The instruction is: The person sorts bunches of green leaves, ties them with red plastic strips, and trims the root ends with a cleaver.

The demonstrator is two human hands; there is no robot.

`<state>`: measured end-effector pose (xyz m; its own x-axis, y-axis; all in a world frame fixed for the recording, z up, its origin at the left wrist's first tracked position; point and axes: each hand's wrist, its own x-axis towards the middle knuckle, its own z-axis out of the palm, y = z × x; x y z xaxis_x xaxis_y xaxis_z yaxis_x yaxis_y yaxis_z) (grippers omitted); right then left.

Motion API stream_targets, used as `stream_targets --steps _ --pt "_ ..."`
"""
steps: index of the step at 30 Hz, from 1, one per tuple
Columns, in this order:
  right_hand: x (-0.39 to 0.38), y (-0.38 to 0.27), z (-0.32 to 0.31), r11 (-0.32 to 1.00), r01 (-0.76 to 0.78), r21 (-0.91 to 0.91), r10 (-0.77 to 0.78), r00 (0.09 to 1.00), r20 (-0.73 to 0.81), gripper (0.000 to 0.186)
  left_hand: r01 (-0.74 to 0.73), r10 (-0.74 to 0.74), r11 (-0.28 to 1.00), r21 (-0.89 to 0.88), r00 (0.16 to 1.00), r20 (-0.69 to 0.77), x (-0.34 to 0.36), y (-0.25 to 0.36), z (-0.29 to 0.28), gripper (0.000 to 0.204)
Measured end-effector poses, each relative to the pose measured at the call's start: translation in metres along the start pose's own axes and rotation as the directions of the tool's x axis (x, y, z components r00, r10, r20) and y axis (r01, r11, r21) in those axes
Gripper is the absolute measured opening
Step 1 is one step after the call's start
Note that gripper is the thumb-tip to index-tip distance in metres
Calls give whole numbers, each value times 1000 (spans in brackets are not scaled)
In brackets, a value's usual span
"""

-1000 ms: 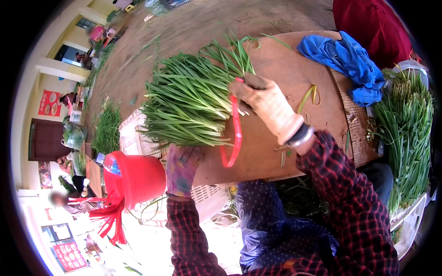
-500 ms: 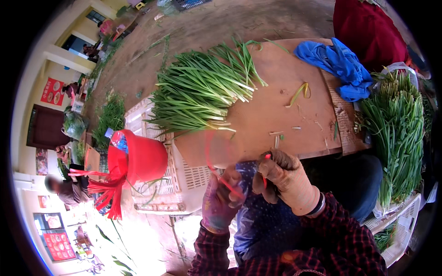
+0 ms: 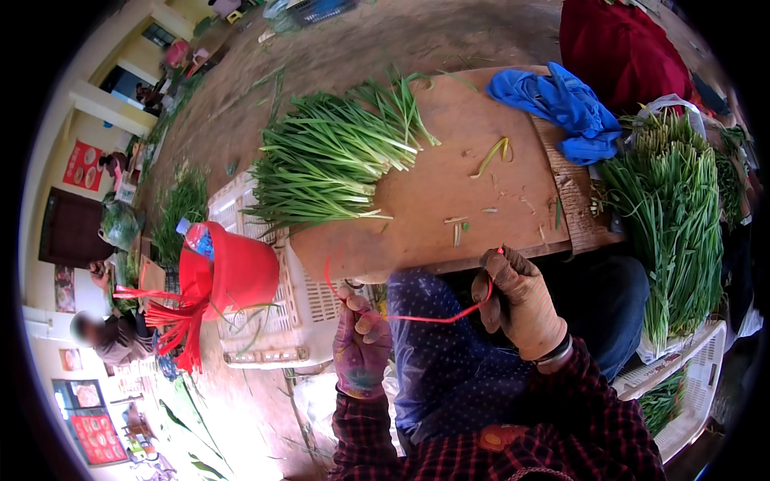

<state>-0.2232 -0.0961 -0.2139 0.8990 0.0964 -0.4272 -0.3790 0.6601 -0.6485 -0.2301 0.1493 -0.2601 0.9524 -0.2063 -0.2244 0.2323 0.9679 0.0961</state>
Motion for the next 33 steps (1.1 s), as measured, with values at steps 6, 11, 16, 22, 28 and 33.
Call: stream_targets --steps 6,11,16,22,28,33 --pt "43 3 -6 989 68 134 -78 995 69 20 -129 148 972 198 985 -86 21 18 -22 21" --pt "129 -37 0 797 470 -380 -460 879 123 19 -281 268 758 588 957 111 85 47 4 23" --pt "281 -63 -7 348 394 -851 -636 766 95 29 -306 280 693 653 949 147 180 63 26 16" --pt "389 -73 0 -7 50 -999 -532 845 46 32 -306 421 501 810 904 81 258 48 56 17" --pt "410 -51 65 -303 86 -949 -352 915 196 29 -321 485 443 837 871 78 265 65 48 13" --pt "396 0 105 -125 223 -967 -310 917 252 25 -332 632 274 903 770 91 210 97 15 16"
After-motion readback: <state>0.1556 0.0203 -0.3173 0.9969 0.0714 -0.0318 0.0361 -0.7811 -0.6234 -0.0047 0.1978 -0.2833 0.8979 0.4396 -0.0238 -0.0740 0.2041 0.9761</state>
